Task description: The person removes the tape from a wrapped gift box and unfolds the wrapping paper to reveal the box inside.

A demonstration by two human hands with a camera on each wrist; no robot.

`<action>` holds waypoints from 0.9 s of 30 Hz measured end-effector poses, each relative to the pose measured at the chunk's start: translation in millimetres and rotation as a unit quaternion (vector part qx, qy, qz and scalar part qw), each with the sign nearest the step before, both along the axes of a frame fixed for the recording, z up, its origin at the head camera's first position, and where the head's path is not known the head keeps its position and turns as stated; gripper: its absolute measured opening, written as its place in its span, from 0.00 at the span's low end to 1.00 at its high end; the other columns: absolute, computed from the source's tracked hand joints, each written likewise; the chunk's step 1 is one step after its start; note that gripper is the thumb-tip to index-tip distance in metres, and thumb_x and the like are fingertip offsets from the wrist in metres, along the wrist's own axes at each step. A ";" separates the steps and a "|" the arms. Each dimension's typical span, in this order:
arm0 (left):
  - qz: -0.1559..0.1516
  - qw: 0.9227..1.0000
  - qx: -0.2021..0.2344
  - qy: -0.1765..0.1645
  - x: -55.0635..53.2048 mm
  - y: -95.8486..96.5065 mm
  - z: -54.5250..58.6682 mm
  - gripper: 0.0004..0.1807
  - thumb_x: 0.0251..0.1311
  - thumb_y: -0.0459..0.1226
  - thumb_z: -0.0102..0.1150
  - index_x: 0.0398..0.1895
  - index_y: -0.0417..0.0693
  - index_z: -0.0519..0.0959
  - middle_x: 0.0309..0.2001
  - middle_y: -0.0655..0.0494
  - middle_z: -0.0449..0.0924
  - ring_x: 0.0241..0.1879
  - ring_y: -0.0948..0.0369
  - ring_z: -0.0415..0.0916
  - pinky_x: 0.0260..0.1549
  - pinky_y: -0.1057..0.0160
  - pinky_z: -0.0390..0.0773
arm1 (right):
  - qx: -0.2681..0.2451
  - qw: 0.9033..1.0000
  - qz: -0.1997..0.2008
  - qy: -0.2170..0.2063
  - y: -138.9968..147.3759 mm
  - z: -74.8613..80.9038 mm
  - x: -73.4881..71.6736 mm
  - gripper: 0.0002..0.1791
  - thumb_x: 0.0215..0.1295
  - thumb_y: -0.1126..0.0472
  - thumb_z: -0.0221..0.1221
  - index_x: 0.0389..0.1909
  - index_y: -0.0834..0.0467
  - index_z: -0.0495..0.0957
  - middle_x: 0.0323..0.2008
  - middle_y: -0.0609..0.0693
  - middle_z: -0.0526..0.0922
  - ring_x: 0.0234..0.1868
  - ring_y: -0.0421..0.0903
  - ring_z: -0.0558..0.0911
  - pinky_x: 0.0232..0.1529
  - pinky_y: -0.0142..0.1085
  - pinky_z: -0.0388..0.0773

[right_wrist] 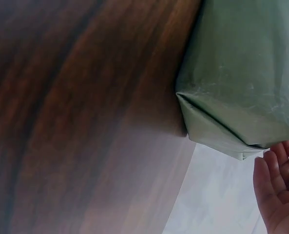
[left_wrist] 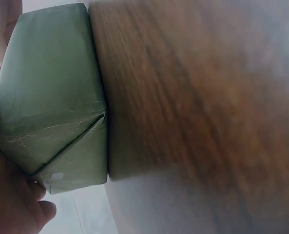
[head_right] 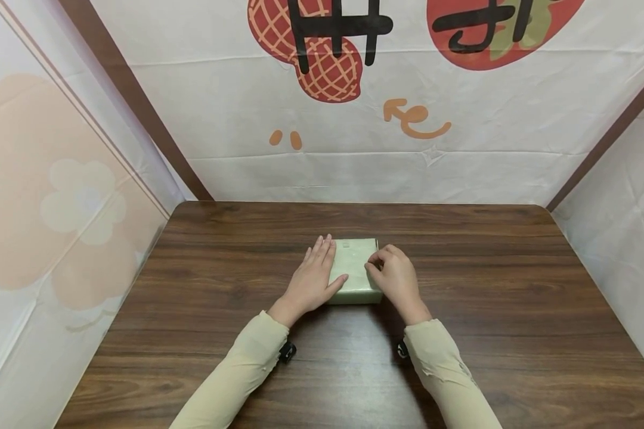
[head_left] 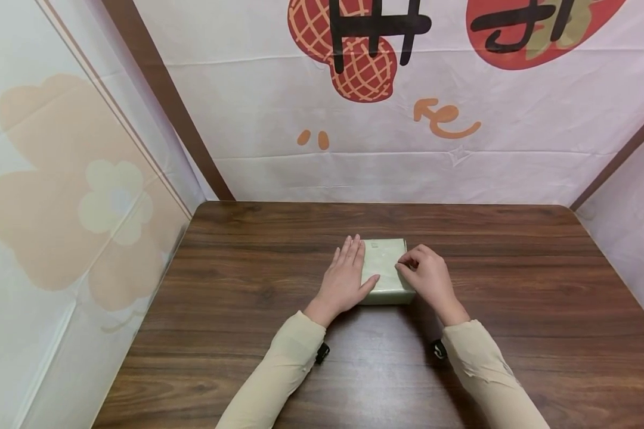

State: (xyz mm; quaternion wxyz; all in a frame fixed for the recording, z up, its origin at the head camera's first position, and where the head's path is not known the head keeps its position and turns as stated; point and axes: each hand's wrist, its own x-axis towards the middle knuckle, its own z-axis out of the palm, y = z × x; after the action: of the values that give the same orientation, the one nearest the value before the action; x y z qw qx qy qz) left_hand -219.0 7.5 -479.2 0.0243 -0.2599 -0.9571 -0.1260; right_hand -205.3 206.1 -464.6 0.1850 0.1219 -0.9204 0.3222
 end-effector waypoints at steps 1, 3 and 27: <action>0.000 1.000 0.000 0.002 -0.4 -0.3 0.1 0.42 0.69 0.58 0.35 0.73 0.36 0.44 0.74 0.43 0.39 0.73 0.51 0.34 0.68 0.52 0.44 | 0.002 1.000 -0.002 -0.002 -0.6 0.3 -0.7 0.03 0.52 0.67 0.69 0.25 0.60 0.83 0.27 0.51 0.77 0.28 0.46 0.75 0.29 0.41 0.74; 0.000 1.000 0.001 0.003 -0.9 -0.8 0.4 0.42 0.69 0.58 0.35 0.73 0.36 0.45 0.74 0.43 0.39 0.73 0.51 0.34 0.68 0.52 0.44 | 0.007 1.000 -0.006 -0.001 -1.7 0.6 -1.9 0.03 0.52 0.67 0.68 0.25 0.60 0.83 0.26 0.51 0.77 0.27 0.46 0.75 0.29 0.40 0.74; 0.001 1.000 0.006 -0.009 -3.7 -0.3 -1.2 0.43 0.69 0.58 0.35 0.73 0.36 0.43 0.74 0.45 0.37 0.73 0.54 0.29 0.69 0.54 0.43 | -0.045 0.998 -0.007 0.046 -0.7 -14.8 -5.9 0.04 0.58 0.70 0.59 0.26 0.64 0.76 0.26 0.53 0.73 0.27 0.47 0.71 0.28 0.39 0.69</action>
State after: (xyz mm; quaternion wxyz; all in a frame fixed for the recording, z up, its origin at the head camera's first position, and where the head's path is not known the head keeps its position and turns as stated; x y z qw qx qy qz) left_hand -222.7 7.3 -480.4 0.0174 -0.2572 -0.9568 -0.1345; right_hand -211.2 205.4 -479.4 0.2346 0.1215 -0.8965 0.3556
